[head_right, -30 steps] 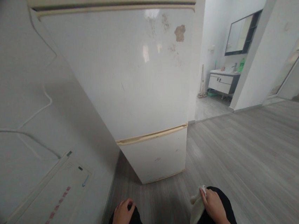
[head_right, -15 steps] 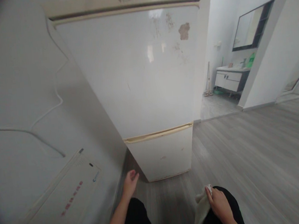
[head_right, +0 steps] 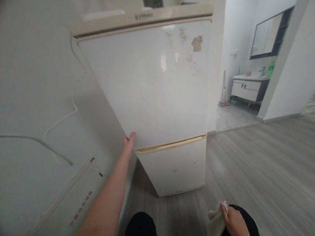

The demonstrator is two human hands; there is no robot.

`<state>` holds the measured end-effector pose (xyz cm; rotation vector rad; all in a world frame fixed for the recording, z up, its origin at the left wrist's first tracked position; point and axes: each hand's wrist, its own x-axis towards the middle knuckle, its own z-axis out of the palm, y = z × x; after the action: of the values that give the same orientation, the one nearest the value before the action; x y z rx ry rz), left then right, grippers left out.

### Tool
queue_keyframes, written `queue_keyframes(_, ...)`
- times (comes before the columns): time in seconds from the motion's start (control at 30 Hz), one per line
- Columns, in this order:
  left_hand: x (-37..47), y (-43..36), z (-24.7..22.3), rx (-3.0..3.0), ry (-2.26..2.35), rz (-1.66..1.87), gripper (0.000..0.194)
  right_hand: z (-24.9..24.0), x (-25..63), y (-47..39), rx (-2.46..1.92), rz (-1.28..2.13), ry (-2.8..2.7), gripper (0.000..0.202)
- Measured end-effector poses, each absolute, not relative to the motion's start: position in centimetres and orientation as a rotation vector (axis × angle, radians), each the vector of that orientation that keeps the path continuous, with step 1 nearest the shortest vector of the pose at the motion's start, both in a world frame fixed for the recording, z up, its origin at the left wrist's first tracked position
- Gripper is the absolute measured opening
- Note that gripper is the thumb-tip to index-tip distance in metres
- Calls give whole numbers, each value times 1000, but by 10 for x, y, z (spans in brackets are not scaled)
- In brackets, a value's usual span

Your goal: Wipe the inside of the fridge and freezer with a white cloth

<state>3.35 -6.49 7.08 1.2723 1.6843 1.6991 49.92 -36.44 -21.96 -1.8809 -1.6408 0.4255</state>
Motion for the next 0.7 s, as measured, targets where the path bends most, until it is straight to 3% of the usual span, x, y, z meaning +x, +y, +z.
queue_keyframes(0.17,34,-80,64,1324,1716,1666,55,-233,504,-358,-1835,487,-1520,57)
queue_keyframes(0.37,30,-132,51,1356,1703,1674,62,-249,466,-343,-1780,545,-1327,82)
queue_keyframes(0.57,42,-242,20,1302,1614,1681,61,-179,365,-356,-1420,584,-1239,78)
queue_keyframes(0.7,73,-341,-13,1342,1528,1624,61,-133,338,-375,-1400,645,-1159,80)
